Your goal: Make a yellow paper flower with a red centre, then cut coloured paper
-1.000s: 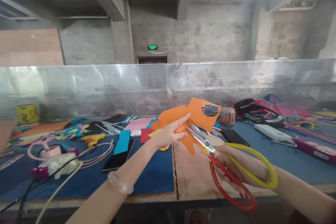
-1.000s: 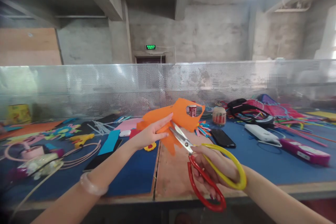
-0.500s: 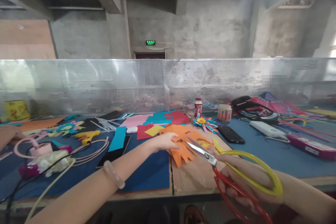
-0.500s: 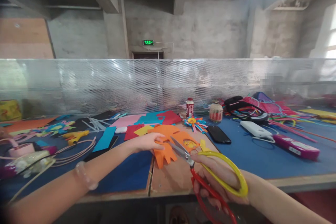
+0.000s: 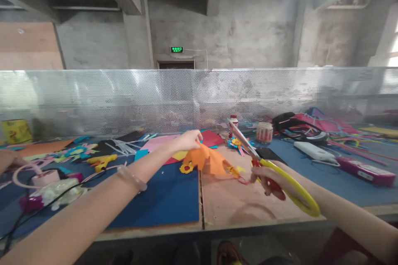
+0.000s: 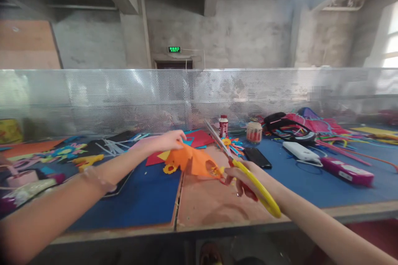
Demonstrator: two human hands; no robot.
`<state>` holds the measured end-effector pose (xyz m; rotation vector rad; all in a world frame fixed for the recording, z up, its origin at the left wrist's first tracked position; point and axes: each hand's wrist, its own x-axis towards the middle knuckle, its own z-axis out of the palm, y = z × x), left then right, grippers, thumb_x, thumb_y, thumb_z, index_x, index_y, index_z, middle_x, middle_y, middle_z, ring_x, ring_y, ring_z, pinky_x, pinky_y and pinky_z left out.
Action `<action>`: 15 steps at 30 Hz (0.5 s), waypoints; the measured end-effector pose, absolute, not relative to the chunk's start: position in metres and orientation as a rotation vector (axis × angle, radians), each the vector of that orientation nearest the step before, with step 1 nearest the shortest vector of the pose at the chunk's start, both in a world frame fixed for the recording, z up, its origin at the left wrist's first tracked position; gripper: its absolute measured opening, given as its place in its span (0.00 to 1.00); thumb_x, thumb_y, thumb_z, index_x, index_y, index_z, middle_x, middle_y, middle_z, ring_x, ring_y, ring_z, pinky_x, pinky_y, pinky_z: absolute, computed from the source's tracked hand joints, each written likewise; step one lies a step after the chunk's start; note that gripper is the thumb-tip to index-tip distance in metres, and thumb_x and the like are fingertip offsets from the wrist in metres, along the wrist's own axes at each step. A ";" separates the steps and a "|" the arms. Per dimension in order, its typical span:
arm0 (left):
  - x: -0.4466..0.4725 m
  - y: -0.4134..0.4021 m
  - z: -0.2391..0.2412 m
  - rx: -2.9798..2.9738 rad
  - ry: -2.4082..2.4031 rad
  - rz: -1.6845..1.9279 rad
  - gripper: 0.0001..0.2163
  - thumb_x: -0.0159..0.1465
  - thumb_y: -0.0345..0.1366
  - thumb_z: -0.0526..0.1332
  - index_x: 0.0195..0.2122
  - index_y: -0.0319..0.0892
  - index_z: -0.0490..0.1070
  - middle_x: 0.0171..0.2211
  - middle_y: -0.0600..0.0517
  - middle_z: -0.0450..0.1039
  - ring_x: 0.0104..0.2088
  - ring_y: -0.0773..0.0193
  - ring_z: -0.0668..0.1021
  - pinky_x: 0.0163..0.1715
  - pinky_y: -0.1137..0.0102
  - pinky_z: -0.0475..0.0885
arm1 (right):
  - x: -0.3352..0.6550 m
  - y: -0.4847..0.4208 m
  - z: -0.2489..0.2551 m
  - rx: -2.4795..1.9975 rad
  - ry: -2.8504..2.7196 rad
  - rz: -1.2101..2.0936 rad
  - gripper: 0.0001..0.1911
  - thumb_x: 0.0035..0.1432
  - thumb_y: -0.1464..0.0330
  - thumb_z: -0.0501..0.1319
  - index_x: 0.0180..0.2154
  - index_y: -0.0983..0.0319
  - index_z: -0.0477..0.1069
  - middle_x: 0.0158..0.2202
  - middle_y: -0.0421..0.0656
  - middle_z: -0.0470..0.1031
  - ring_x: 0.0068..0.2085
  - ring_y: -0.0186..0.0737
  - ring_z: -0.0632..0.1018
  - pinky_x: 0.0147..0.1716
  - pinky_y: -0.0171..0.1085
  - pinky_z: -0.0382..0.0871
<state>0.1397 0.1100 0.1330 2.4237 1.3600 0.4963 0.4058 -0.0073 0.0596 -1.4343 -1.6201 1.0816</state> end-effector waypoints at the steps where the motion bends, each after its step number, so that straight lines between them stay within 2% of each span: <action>1: 0.139 0.112 0.149 2.479 1.349 0.492 0.17 0.47 0.28 0.59 0.41 0.38 0.69 0.39 0.47 0.74 0.36 0.60 0.73 0.32 0.70 0.65 | 0.407 -0.002 0.066 -1.433 -1.642 1.013 0.19 0.53 0.54 0.57 0.30 0.65 0.70 0.14 0.38 0.66 0.11 0.27 0.62 0.10 0.27 0.54; 5: 0.135 0.112 0.209 2.776 1.295 0.372 0.11 0.48 0.30 0.59 0.35 0.41 0.72 0.39 0.48 0.74 0.38 0.60 0.73 0.35 0.69 0.64 | 0.413 0.013 0.091 -1.407 -1.840 0.772 0.21 0.55 0.51 0.55 0.33 0.63 0.68 0.19 0.38 0.67 0.16 0.29 0.63 0.14 0.30 0.54; 8: 0.133 0.104 0.245 3.021 1.240 0.251 0.12 0.52 0.30 0.57 0.36 0.44 0.74 0.41 0.50 0.75 0.39 0.61 0.73 0.37 0.69 0.63 | 0.418 0.015 0.108 -1.433 -2.058 0.223 0.19 0.53 0.52 0.58 0.32 0.62 0.65 0.28 0.42 0.70 0.27 0.37 0.69 0.25 0.34 0.60; 10: 0.132 0.095 0.261 3.082 1.210 0.160 0.11 0.54 0.32 0.56 0.37 0.44 0.75 0.41 0.51 0.75 0.39 0.62 0.73 0.35 0.70 0.62 | 0.421 0.011 0.116 -1.518 -2.140 -0.075 0.19 0.53 0.52 0.58 0.33 0.62 0.64 0.32 0.45 0.71 0.31 0.41 0.70 0.29 0.36 0.60; 13: 0.131 0.079 0.275 3.140 1.164 0.163 0.15 0.55 0.35 0.58 0.45 0.43 0.70 0.43 0.49 0.73 0.40 0.62 0.73 0.33 0.72 0.62 | 0.427 0.001 0.121 -1.625 -2.224 -0.193 0.18 0.55 0.52 0.54 0.33 0.61 0.63 0.32 0.46 0.71 0.31 0.42 0.71 0.29 0.37 0.59; 15: 0.133 0.067 0.278 3.165 1.182 0.177 0.15 0.54 0.36 0.59 0.44 0.42 0.69 0.43 0.48 0.73 0.39 0.62 0.73 0.31 0.72 0.62 | 0.430 -0.007 0.121 -1.662 -2.255 -0.184 0.17 0.55 0.52 0.54 0.33 0.61 0.62 0.32 0.45 0.71 0.30 0.42 0.71 0.28 0.36 0.59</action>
